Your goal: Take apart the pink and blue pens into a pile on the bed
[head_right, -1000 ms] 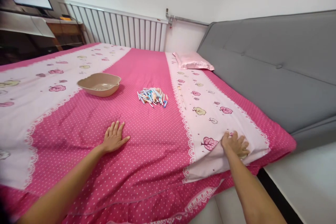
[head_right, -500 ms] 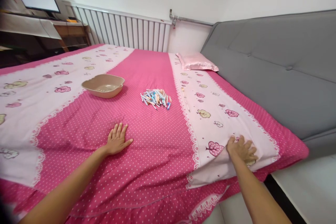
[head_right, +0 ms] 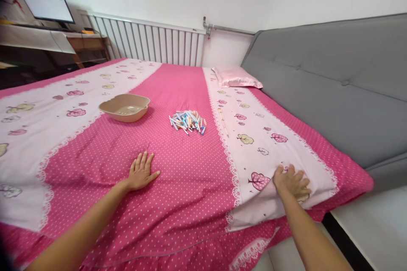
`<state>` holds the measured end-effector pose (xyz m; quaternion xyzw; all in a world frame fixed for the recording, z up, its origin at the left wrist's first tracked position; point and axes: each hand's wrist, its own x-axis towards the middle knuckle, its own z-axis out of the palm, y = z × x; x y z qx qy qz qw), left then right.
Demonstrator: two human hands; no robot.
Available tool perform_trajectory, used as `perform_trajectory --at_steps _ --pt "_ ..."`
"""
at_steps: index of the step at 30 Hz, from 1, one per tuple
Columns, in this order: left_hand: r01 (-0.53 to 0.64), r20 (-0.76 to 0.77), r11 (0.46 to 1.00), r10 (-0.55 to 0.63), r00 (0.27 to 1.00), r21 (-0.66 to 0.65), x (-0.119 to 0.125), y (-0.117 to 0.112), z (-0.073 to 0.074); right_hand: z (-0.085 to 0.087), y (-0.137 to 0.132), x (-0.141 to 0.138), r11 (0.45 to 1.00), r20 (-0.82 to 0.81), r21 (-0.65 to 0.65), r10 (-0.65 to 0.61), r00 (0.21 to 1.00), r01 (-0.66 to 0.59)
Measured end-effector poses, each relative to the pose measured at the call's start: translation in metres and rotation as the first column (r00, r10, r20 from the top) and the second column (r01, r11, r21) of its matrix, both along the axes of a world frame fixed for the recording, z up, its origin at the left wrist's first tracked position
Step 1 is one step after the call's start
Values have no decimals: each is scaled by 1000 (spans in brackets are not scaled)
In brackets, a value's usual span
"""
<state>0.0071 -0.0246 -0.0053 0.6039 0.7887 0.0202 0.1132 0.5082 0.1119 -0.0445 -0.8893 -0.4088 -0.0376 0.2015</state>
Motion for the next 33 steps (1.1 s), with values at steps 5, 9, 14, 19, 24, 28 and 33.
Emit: perform_trajectory --at_steps 5,9,14,19,24,28,33 --pt "10 -2 1000 -11 1000 -19 -1 0 -1 1 -1 -2 1000 2 20 10 1000 -10" --pt "18 16 1000 -18 1000 -7 -2 0 -1 0 0 -1 1000 -2 9 0 1000 0" --pt "16 16 1000 -16 1000 -3 -3 0 -4 -2 1 1 1000 0 13 5 1000 -5" --pt "18 23 1000 -18 1000 16 -4 0 -5 -3 1 1 1000 8 11 4 1000 -4" --pt "19 11 1000 -19 1000 10 -5 1 -7 -3 1 1 1000 17 24 10 1000 -10" --pt "14 8 1000 -14 1000 9 -6 2 -9 -1 0 0 1000 5 5 15 1000 -15" --pt "6 14 1000 -6 1000 8 -6 2 -8 0 0 -2 1000 2 20 7 1000 -7"
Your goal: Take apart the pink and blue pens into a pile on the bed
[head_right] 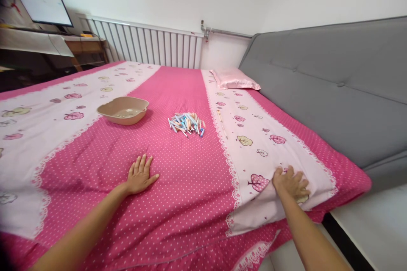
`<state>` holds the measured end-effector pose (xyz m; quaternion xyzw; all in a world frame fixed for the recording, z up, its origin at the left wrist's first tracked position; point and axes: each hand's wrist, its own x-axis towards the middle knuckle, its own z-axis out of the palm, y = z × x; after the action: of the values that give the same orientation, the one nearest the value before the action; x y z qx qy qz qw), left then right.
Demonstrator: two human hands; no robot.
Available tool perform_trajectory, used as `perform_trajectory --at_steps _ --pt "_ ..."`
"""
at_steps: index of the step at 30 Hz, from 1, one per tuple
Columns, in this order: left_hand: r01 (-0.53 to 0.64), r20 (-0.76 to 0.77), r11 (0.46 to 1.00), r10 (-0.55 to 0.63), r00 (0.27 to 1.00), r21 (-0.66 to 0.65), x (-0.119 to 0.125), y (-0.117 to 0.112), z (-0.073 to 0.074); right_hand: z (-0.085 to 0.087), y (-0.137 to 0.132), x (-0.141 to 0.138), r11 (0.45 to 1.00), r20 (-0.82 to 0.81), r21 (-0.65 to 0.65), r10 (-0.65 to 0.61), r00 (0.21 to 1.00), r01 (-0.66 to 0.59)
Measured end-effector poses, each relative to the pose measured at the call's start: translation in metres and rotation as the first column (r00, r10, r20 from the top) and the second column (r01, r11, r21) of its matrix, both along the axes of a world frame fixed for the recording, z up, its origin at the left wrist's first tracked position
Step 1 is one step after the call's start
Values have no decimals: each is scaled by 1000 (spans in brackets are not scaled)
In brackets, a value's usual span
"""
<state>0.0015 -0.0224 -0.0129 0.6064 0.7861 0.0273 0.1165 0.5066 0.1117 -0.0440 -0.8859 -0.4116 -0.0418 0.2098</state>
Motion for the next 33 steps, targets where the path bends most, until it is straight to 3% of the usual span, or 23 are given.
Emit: perform_trajectory --at_steps 27,30,33 --pt "14 -53 999 -16 998 -41 3 -1 6 1 1 -4 1000 -18 1 -18 1000 18" --pt "10 -65 999 -13 998 -40 5 -2 8 6 1 -3 1000 -58 -29 -8 998 6" --pt "16 -63 997 -21 998 -77 8 -3 18 19 3 -3 997 -121 -70 -36 992 27"
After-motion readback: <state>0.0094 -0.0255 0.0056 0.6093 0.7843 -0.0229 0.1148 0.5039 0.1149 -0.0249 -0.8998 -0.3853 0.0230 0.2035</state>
